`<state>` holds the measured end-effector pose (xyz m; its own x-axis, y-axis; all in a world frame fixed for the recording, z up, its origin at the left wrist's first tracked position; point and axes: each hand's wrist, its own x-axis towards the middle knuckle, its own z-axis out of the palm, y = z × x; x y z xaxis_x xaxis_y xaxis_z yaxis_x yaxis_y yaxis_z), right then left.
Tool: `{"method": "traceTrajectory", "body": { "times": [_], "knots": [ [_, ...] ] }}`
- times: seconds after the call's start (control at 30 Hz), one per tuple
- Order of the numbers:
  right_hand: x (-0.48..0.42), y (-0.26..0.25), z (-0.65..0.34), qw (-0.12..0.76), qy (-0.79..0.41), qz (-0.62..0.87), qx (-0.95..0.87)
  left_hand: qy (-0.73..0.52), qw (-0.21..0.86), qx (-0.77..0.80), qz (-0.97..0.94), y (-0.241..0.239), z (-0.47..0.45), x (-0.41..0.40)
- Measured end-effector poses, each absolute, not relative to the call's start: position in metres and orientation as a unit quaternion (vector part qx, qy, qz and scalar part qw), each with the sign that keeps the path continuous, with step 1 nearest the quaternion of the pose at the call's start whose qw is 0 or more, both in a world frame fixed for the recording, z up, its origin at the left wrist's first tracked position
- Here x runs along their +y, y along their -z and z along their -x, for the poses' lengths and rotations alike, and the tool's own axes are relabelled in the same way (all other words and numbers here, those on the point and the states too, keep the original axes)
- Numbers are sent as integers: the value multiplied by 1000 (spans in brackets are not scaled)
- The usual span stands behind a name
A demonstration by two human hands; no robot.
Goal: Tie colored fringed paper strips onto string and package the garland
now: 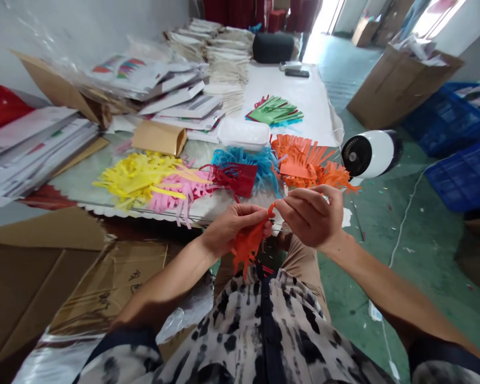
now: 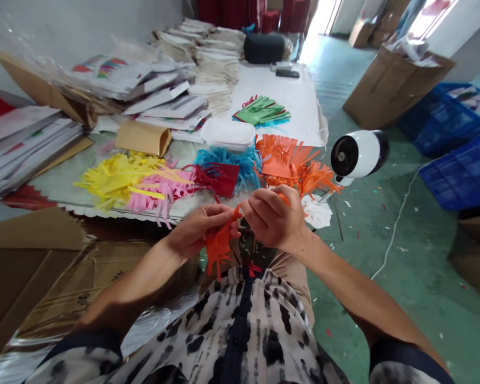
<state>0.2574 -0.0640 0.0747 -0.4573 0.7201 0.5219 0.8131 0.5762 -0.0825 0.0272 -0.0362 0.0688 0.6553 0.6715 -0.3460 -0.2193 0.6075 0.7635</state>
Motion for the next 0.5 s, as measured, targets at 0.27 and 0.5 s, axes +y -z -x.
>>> {"method": "traceTrajectory", "body": {
  "times": [0.27,0.5],
  "knots": [
    [-56,-94,-245,388,-15,521,-760,-317,775,330,-436,-70,-42,-32],
    [-46,-99,-234,507,-244,529,-636,-402,653,308,-563,-74,-48,-11]
  ]
}}
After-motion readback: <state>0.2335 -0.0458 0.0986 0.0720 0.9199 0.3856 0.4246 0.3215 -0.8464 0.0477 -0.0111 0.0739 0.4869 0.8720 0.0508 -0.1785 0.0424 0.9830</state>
